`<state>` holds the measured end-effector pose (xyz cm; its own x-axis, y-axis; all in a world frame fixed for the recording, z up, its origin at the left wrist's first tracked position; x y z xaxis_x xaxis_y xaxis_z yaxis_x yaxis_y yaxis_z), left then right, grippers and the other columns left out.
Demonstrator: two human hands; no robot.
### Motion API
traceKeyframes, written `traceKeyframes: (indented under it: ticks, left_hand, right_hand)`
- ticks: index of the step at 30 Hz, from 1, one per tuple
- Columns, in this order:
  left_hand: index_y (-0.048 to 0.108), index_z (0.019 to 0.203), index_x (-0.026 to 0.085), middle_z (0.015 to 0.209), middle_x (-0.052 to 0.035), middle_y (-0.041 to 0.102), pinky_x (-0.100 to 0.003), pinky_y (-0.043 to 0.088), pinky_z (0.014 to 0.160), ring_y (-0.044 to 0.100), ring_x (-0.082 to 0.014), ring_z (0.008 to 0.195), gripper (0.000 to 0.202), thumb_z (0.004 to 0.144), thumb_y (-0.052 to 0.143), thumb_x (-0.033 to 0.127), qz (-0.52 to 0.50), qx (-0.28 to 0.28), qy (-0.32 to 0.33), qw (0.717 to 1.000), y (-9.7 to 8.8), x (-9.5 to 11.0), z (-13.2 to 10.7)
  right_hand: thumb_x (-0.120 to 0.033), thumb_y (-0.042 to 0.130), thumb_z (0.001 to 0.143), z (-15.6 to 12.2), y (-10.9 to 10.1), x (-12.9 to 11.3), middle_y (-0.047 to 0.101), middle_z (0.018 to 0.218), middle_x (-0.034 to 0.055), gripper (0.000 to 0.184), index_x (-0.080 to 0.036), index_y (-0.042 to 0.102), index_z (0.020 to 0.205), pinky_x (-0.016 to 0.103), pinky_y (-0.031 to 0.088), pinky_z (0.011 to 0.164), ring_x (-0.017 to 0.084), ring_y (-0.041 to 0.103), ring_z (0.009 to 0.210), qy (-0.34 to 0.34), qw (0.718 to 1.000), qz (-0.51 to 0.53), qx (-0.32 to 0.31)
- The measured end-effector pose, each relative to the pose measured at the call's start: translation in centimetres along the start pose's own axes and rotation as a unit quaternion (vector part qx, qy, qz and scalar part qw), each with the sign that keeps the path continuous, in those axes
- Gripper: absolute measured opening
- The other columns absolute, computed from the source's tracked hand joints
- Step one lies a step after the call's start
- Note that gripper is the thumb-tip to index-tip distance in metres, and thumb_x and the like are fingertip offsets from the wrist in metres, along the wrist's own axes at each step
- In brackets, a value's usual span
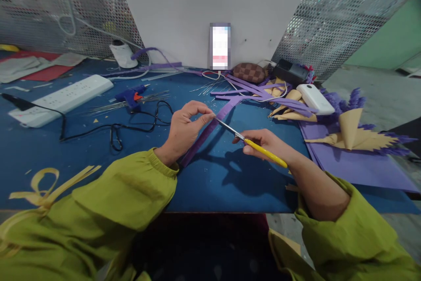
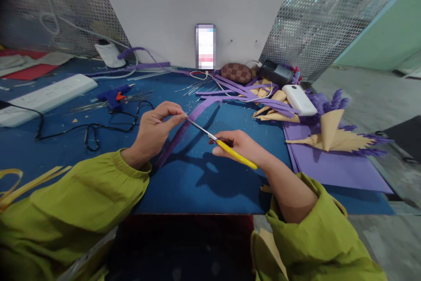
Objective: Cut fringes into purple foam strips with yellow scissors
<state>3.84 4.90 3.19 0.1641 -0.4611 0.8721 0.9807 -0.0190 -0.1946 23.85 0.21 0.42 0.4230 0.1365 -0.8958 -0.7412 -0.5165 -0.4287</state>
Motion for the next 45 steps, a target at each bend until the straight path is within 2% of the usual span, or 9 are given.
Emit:
traceKeyframes:
  ticks: [8, 15, 17, 21, 26, 31, 36, 41, 45]
  left_hand:
    - [0.059, 0.069, 0.022, 0.073, 0.0014, 0.055, -0.027, 0.041, 0.074, 0.049, -0.0142, 0.073, 0.014, 0.082, 0.062, 0.026, -0.082, 0.082, -0.057, 0.992, -1.5, -1.3, 1.1]
    - [0.055, 0.059, 0.021, 0.064, 0.001, 0.051, -0.028, 0.042, 0.072, 0.049, -0.0139, 0.068, 0.032, 0.089, 0.055, 0.032, -0.117, 0.066, -0.063, 0.989, -0.9, -1.7, 0.6]
    - [0.064, 0.064, 0.022, 0.07, -0.0006, 0.06, -0.03, 0.044, 0.078, 0.054, -0.016, 0.074, 0.028, 0.087, 0.058, 0.038, -0.077, 0.053, -0.045, 0.995, -0.8, -1.0, 0.5]
    - [0.075, 0.075, 0.027, 0.086, -0.0026, 0.07, -0.035, 0.043, 0.09, 0.059, -0.0219, 0.089, 0.009, 0.073, 0.076, 0.036, 0.034, -0.033, 0.028, 0.998, -0.4, 0.8, 0.8]
    - [0.076, 0.067, 0.032, 0.078, -0.0028, 0.07, -0.04, 0.037, 0.098, 0.057, -0.0254, 0.093, 0.007, 0.072, 0.078, 0.037, 0.128, -0.085, 0.102, 0.983, -0.7, 1.6, 1.8]
    - [0.076, 0.072, 0.033, 0.079, -0.0012, 0.072, -0.041, 0.027, 0.103, 0.056, -0.025, 0.096, 0.005, 0.075, 0.075, 0.036, 0.176, -0.13, 0.181, 0.959, -0.8, 2.1, 2.3]
    - [0.07, 0.069, 0.028, 0.077, -0.003, 0.069, -0.04, 0.03, 0.1, 0.055, -0.0251, 0.092, 0.013, 0.079, 0.068, 0.037, 0.171, -0.139, 0.157, 0.963, -0.8, 1.8, 2.4]
    - [0.062, 0.066, 0.024, 0.076, -0.004, 0.062, -0.037, 0.037, 0.09, 0.052, -0.0237, 0.086, 0.016, 0.079, 0.065, 0.034, 0.153, -0.093, 0.123, 0.976, -1.2, 1.5, 2.5]
    - [0.061, 0.067, 0.024, 0.074, -0.0031, 0.059, -0.035, 0.039, 0.084, 0.051, -0.0212, 0.081, 0.022, 0.086, 0.055, 0.032, 0.132, -0.07, 0.099, 0.984, -1.4, 1.4, 2.4]
  right_hand:
    - [-0.053, 0.065, 0.08, 0.1, 0.0, 0.2, 0.04, 0.062, -0.0061, 0.046, -0.012, 0.064, 0.099, 0.021, 0.026, 0.048, 0.006, 0.033, 0.051, -0.008, 1.0, 0.003, -0.005]
    - [-0.056, 0.066, 0.078, 0.1, 0.0, 0.1, 0.041, 0.062, -0.006, 0.048, -0.012, 0.064, 0.098, 0.021, 0.027, 0.048, 0.006, 0.033, 0.051, 0.0, 1.0, 0.001, -0.003]
    - [-0.056, 0.067, 0.078, 0.1, 0.1, 0.1, 0.04, 0.061, -0.0063, 0.048, -0.012, 0.063, 0.097, 0.021, 0.026, 0.047, 0.006, 0.033, 0.05, 0.007, 1.0, 0.004, -0.006]
    - [-0.054, 0.067, 0.078, 0.1, 0.2, 0.2, 0.039, 0.06, -0.007, 0.045, -0.013, 0.063, 0.096, 0.021, 0.025, 0.047, 0.006, 0.032, 0.049, 0.014, 1.0, 0.024, -0.009]
    - [-0.055, 0.066, 0.079, 0.1, 0.1, 0.5, 0.041, 0.063, -0.0059, 0.045, -0.014, 0.064, 0.097, 0.021, 0.025, 0.049, 0.007, 0.032, 0.053, -0.002, 1.0, 0.011, -0.009]
    - [-0.056, 0.066, 0.08, 0.2, 0.0, 0.8, 0.041, 0.066, -0.0049, 0.045, -0.014, 0.064, 0.096, 0.021, 0.025, 0.05, 0.008, 0.032, 0.057, -0.023, 1.0, -0.011, -0.009]
    - [-0.053, 0.067, 0.079, 0.2, 0.1, 0.9, 0.041, 0.067, -0.005, 0.043, -0.014, 0.064, 0.097, 0.021, 0.026, 0.051, 0.008, 0.032, 0.059, -0.014, 1.0, -0.013, -0.006]
    - [-0.057, 0.064, 0.08, 0.2, 0.0, 1.0, 0.044, 0.068, -0.0042, 0.046, -0.015, 0.064, 0.097, 0.021, 0.028, 0.053, 0.009, 0.035, 0.06, -0.009, 0.999, -0.051, -0.002]
    - [-0.057, 0.063, 0.08, 0.2, 0.0, 1.0, 0.042, 0.067, -0.0044, 0.043, -0.015, 0.064, 0.092, 0.022, 0.027, 0.053, 0.009, 0.034, 0.059, -0.015, 0.998, -0.063, 0.0]
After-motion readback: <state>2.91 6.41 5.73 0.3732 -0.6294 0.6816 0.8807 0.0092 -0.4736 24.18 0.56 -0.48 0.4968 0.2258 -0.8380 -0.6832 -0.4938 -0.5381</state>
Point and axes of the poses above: each hand's wrist, its own z-axis towards the middle knuckle, its own y-axis out of the palm, x = y × z, the point moved 6 cm from there along z, towards the middle knuckle
